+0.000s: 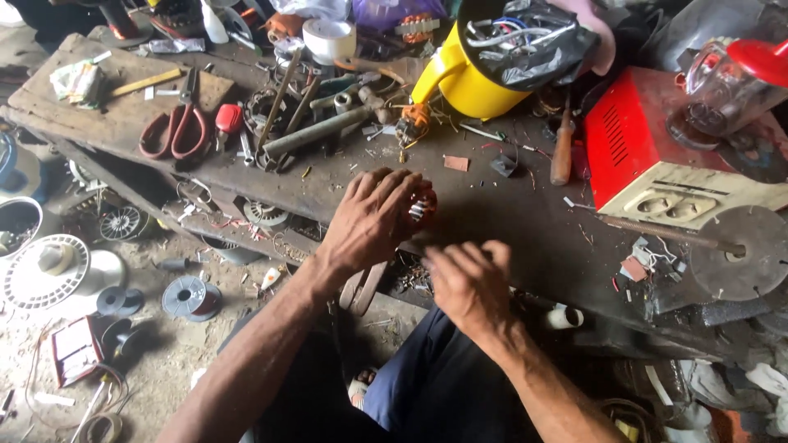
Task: Winding or repairing a motor stator by tucking copper wires into slots using a small tool.
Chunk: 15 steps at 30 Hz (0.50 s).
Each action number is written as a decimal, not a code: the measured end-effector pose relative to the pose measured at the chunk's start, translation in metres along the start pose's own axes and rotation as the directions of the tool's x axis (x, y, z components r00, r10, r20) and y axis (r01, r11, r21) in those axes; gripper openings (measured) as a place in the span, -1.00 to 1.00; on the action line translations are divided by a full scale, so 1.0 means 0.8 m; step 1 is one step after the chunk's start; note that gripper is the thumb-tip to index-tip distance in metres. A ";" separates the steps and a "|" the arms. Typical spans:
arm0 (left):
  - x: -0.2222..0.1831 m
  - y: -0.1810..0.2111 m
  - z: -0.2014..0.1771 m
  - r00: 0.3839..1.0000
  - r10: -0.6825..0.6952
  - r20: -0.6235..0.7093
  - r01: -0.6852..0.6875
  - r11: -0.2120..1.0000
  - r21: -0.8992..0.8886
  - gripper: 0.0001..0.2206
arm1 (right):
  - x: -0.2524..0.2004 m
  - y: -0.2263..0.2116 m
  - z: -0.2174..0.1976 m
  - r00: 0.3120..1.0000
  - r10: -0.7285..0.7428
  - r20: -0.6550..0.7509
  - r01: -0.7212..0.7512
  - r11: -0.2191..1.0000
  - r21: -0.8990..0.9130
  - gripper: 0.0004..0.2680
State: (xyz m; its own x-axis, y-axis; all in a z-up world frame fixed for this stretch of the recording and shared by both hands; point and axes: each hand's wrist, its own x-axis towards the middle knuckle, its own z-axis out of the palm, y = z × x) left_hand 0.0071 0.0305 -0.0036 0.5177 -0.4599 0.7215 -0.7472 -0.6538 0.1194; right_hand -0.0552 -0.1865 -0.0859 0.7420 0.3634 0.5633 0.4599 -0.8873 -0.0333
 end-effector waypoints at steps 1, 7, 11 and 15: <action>-0.005 -0.003 0.004 1.000 -0.005 0.003 0.005 1.000 0.000 -0.52 | 0.000 -0.005 -0.006 1.000 0.000 0.004 0.000 1.000 0.004 -0.82; -0.009 -0.008 0.028 0.999 0.033 -0.042 -0.036 0.997 -0.075 -0.49 | 0.010 -0.010 -0.058 0.965 -0.230 -0.124 0.253 0.940 0.228 -0.58; -0.014 -0.017 0.033 0.989 0.135 -0.064 -0.141 0.984 -0.106 -0.55 | 0.042 0.018 -0.074 0.938 0.042 -0.344 0.108 0.908 0.404 -0.85; -0.014 -0.014 0.027 0.982 0.187 -0.030 -0.186 0.982 0.035 -0.52 | 0.098 0.012 -0.080 0.980 -0.174 -0.095 0.192 0.954 0.232 -0.82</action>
State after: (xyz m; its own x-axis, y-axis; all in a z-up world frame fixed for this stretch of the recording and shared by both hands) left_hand 0.0183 0.0301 -0.0279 0.3558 -0.5557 0.7514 -0.8152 -0.5777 -0.0412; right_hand -0.0239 -0.1849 0.0107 0.6009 0.4833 0.6367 0.6939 -0.7108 -0.1153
